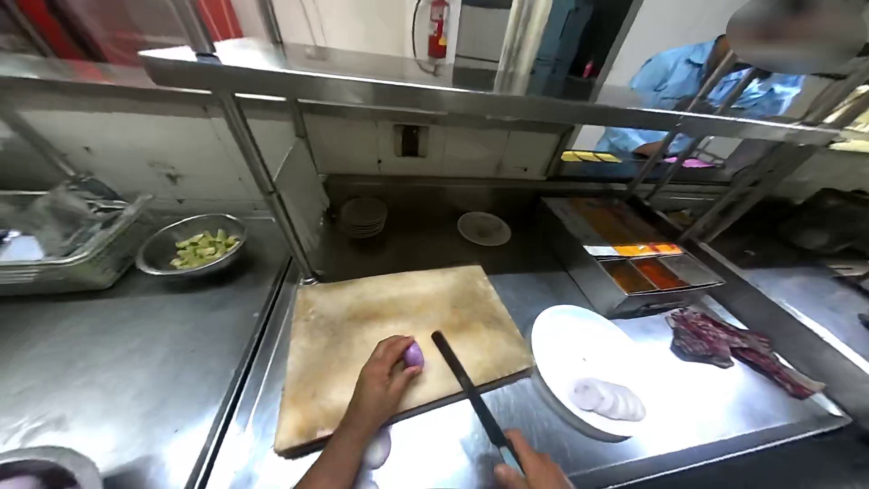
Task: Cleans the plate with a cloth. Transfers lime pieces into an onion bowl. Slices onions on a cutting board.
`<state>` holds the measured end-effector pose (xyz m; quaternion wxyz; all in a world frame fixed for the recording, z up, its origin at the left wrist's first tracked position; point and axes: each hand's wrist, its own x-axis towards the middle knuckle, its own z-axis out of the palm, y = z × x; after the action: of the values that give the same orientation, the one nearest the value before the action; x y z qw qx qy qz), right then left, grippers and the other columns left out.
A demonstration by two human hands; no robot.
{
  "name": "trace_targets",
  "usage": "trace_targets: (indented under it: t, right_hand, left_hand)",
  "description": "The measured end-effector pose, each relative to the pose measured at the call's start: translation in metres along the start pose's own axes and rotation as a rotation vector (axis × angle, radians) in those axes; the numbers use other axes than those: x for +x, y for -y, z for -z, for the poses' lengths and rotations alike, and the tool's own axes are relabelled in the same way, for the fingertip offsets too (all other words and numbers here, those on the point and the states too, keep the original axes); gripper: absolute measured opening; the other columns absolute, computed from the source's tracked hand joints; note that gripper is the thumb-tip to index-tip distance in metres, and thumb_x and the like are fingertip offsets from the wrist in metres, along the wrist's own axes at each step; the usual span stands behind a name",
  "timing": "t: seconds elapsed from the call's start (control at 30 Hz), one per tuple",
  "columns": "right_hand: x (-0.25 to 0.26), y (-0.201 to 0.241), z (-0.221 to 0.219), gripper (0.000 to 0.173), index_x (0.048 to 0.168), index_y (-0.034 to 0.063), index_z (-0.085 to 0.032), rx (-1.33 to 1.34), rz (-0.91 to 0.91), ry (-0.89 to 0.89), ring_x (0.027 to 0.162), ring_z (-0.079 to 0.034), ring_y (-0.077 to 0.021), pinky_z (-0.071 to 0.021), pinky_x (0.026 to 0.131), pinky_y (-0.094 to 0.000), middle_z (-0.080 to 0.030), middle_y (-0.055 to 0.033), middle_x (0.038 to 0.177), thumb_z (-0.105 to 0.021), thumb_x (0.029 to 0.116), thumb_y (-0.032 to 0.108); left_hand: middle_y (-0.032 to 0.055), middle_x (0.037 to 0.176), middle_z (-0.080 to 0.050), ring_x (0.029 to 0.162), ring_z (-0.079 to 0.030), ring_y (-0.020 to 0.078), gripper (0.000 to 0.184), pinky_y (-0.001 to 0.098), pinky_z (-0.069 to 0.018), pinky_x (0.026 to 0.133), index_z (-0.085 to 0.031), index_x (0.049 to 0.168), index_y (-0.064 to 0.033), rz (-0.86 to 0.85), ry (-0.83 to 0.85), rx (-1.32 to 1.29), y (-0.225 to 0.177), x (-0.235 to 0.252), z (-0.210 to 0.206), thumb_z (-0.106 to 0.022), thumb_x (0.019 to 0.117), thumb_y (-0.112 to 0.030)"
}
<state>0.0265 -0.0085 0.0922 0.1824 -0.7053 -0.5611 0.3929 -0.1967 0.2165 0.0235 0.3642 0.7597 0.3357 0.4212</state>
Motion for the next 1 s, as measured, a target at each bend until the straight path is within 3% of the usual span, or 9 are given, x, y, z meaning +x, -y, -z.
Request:
trace_targets:
  t: [0.2,0.57,0.73,0.9,1.0]
  right_hand:
    - [0.039,0.031,-0.005,0.044,0.142,0.0085,-0.049,-0.055,-0.105,0.070,0.077,-0.070,-0.0358,-0.0558,0.074,-0.0556,-0.069,-0.0179,0.088,-0.050,0.1062,0.034]
    - [0.034,0.050,0.009,0.043,0.137,0.0024,-0.049,-0.168,-0.138,0.143,0.082,-0.070,-0.0392,-0.0549,0.076,-0.0566,-0.068,-0.0202,0.087,-0.050,0.1071,0.033]
    - [0.044,0.069,0.011,0.043,0.138,0.0030,-0.045,-0.254,-0.225,0.211,0.088,-0.071,-0.0403,-0.0555,0.080,-0.0557,-0.069,-0.0211,0.092,-0.048,0.1085,0.034]
    - [0.105,0.091,0.006,0.040,0.140,0.0077,-0.042,-0.309,-0.159,0.212,0.095,-0.070,-0.0355,-0.0564,0.084,-0.0516,-0.067,-0.0177,0.100,-0.044,0.1094,0.034]
    - [0.104,0.081,-0.001,0.042,0.141,0.0071,-0.041,-0.332,-0.185,0.229,0.097,-0.070,-0.0374,-0.0563,0.085,-0.0533,-0.068,-0.0192,0.102,-0.043,0.1094,0.034]
  left_hand:
    - [0.0122,0.129,-0.065,0.114,-0.067,0.0159,0.041,0.0314,-0.0578,0.098,-0.071,0.127,-0.0089,0.006,-0.009,0.024,-0.002,0.001,-0.001,-0.076,0.0904,-0.027]
    - [0.0078,0.123,-0.066,0.111,-0.065,0.0140,0.039,0.0313,-0.0573,0.096,-0.074,0.126,-0.0194,0.006,-0.040,0.152,-0.001,0.000,-0.004,-0.075,0.0904,-0.035]
    - [0.0054,0.120,-0.067,0.108,-0.066,0.0120,0.039,0.0302,-0.0576,0.093,-0.074,0.126,-0.0202,0.002,-0.052,0.183,-0.002,0.000,-0.004,-0.075,0.0905,-0.037]
    - [0.0063,0.119,-0.067,0.105,-0.067,0.0107,0.041,0.0283,-0.0592,0.090,-0.073,0.127,-0.0169,0.018,-0.057,0.149,-0.003,0.002,-0.004,-0.075,0.0901,-0.035]
    - [0.0050,0.120,-0.067,0.106,-0.067,0.0105,0.040,0.0288,-0.0587,0.091,-0.074,0.127,-0.0183,0.004,-0.057,0.161,-0.001,0.002,-0.005,-0.074,0.0908,-0.037]
